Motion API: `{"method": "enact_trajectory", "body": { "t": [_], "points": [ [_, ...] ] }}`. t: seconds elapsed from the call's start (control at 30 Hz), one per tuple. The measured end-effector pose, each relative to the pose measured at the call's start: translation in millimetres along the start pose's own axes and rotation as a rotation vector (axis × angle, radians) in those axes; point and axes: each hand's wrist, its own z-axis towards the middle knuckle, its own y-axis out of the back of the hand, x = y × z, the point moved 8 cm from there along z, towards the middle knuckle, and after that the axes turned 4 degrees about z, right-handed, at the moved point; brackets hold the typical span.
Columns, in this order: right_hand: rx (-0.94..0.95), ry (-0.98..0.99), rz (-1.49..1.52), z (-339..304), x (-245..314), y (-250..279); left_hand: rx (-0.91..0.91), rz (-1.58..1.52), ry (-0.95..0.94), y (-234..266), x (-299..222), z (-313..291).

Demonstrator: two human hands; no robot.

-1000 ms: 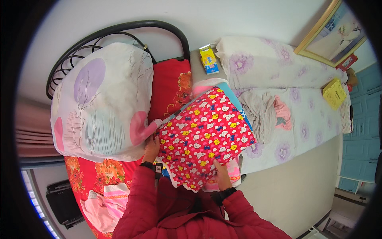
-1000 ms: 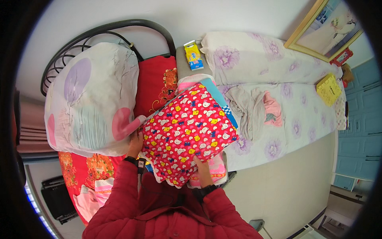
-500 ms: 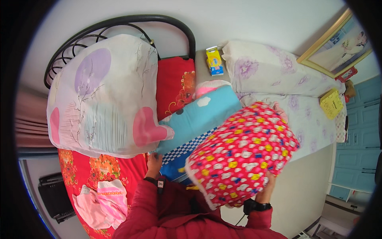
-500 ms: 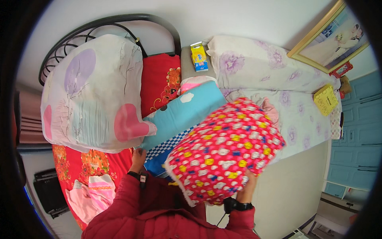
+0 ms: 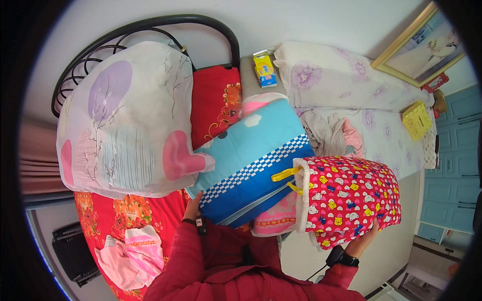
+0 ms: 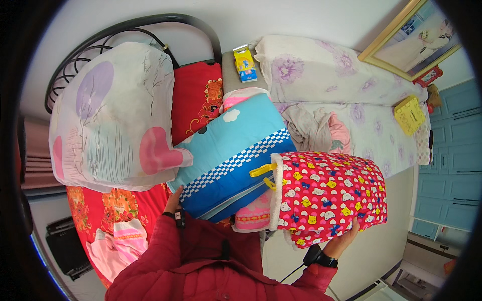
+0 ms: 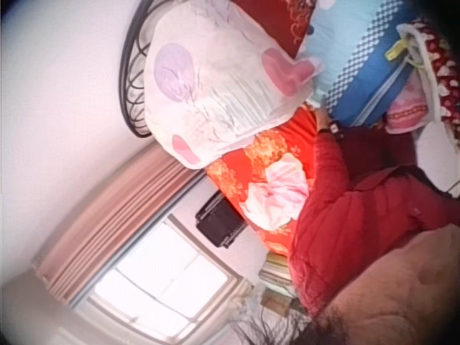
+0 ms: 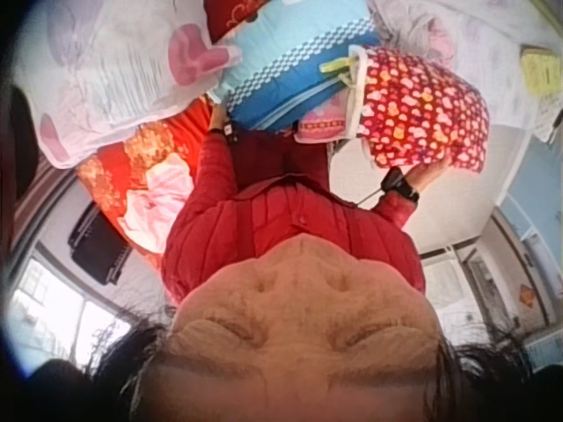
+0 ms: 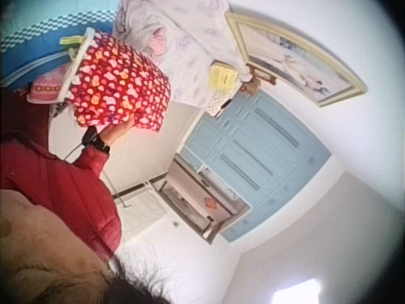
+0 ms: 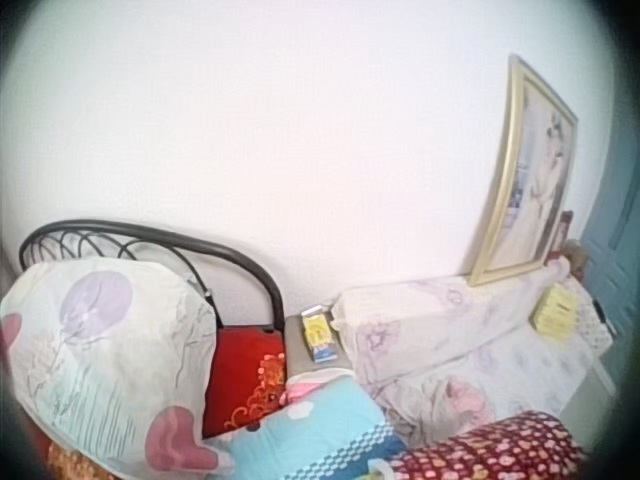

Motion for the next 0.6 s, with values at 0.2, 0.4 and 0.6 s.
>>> {"method": "enact_trajectory", "body": {
  "t": [0.2,0.4,0.6],
  "points": [
    [0.036,-0.079,0.096,0,-3,-11,0.116,-0.004,-0.02,-21,-3,-12],
    [-0.044,-0.082,0.05,4,0,-7,0.325,-0.007,-0.084,-54,-4,-67],
    [-0.053,-0.013,0.056,8,5,3,0.423,0.197,-0.261,-90,-26,-133]
  ]
}}
